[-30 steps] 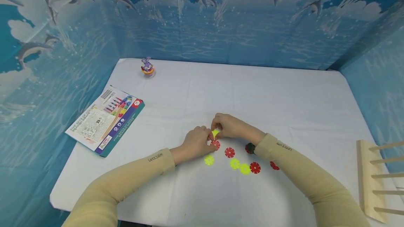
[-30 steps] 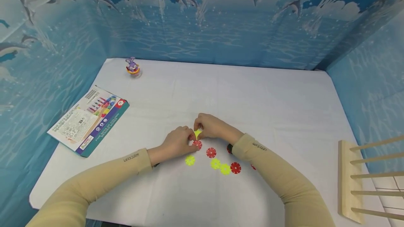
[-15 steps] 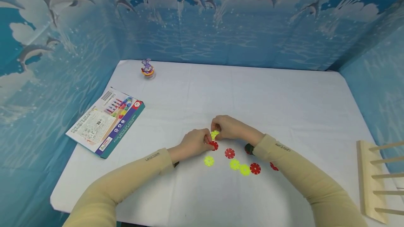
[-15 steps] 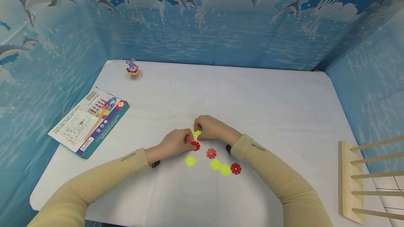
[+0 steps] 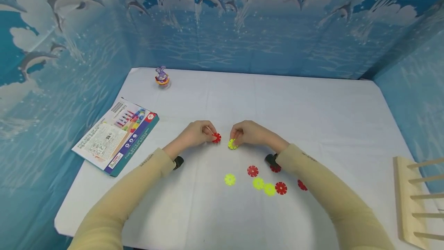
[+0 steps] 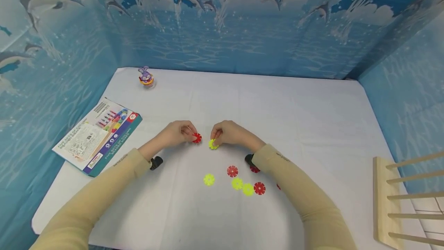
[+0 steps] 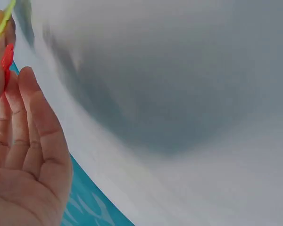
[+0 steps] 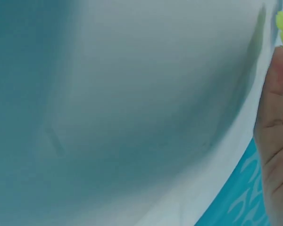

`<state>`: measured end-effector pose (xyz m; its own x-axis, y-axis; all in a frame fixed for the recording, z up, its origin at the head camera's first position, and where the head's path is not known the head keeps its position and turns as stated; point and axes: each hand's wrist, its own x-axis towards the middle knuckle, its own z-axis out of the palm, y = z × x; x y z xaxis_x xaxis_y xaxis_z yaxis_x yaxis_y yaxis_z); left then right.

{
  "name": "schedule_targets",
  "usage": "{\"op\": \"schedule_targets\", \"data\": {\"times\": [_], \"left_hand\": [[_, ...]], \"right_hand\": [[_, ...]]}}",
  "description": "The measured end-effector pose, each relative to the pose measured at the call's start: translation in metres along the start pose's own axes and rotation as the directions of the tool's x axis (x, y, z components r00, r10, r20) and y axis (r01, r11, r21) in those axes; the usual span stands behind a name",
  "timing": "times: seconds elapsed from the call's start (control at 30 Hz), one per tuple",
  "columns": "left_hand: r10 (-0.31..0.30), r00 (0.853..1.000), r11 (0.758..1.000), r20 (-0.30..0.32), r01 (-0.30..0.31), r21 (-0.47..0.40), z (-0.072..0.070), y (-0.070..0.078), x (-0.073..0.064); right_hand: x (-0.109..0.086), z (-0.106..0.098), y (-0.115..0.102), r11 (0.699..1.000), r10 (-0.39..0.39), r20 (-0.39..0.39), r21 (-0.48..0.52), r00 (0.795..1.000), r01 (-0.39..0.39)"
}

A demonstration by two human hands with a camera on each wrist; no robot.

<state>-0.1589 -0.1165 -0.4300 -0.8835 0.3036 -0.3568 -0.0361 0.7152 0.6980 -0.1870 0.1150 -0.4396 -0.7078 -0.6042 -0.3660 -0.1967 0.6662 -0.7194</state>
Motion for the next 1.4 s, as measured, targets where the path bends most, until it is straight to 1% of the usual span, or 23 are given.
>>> {"op": "schedule_targets", "data": {"times": [0.1, 0.23, 0.33, 0.4, 0.5, 0.57, 0.63, 0.77, 0.9, 1.0, 1.07, 1.13, 1.27, 1.4], "left_hand": [[-0.024, 0.999, 1.000, -0.038, 0.024, -0.009, -0.015, -0.005, 0.008], [-0.078, 0.993, 0.996, -0.089, 0.074, -0.041, -0.031, -0.012, 0.018], [-0.113, 0.986, 0.993, -0.125, 0.107, -0.055, -0.039, -0.016, 0.027], [-0.135, 0.981, 0.990, -0.143, 0.127, -0.062, -0.043, -0.018, 0.032], [-0.163, 0.974, 0.986, -0.160, 0.153, -0.070, -0.046, -0.019, 0.039], [-0.180, 0.969, 0.983, -0.167, 0.169, -0.076, -0.047, -0.019, 0.044], [-0.193, 0.967, 0.980, -0.166, 0.182, -0.084, -0.048, -0.020, 0.048], [-0.217, 0.963, 0.975, -0.157, 0.206, -0.085, -0.047, -0.022, 0.054], [-0.204, 0.963, 0.979, -0.176, 0.198, -0.052, -0.044, -0.023, 0.057], [-0.178, 0.962, 0.983, -0.205, 0.181, -0.004, -0.040, -0.025, 0.059], [-0.173, 0.960, 0.983, -0.220, 0.183, 0.023, -0.038, -0.026, 0.060], [-0.177, 0.956, 0.980, -0.234, 0.192, 0.045, -0.036, -0.026, 0.060], [-0.195, 0.948, 0.976, -0.252, 0.214, 0.051, -0.034, -0.024, 0.059], [-0.192, 0.946, 0.975, -0.263, 0.215, 0.062, -0.033, -0.023, 0.059]], "right_hand": [[0.012, -0.004, -0.003, 0.997, 0.022, -0.065, 0.069, 0.998, -0.017], [0.031, -0.008, -0.011, 0.983, 0.064, -0.150, 0.178, 0.987, -0.037], [0.044, -0.009, -0.018, 0.963, 0.103, -0.201, 0.264, 0.974, -0.048], [0.053, -0.010, -0.021, 0.954, 0.129, -0.240, 0.295, 0.962, -0.054], [0.063, -0.011, -0.024, 0.947, 0.164, -0.296, 0.315, 0.941, -0.066], [0.070, -0.011, -0.025, 0.945, 0.183, -0.324, 0.319, 0.928, -0.075], [0.076, -0.010, -0.025, 0.943, 0.197, -0.340, 0.323, 0.920, -0.083], [0.084, -0.006, -0.028, 0.944, 0.224, -0.350, 0.310, 0.909, -0.114], [0.088, -0.001, -0.032, 0.955, 0.236, -0.371, 0.260, 0.898, -0.144], [0.090, 0.003, -0.033, 0.962, 0.242, -0.399, 0.219, 0.885, -0.164], [0.092, 0.005, -0.033, 0.963, 0.248, -0.412, 0.201, 0.877, -0.178], [0.093, 0.007, -0.033, 0.965, 0.251, -0.417, 0.179, 0.873, -0.192], [0.095, 0.009, -0.037, 0.966, 0.256, -0.422, 0.143, 0.869, -0.215], [0.097, 0.010, -0.041, 0.960, 0.279, -0.426, 0.123, 0.860, -0.251]]}}
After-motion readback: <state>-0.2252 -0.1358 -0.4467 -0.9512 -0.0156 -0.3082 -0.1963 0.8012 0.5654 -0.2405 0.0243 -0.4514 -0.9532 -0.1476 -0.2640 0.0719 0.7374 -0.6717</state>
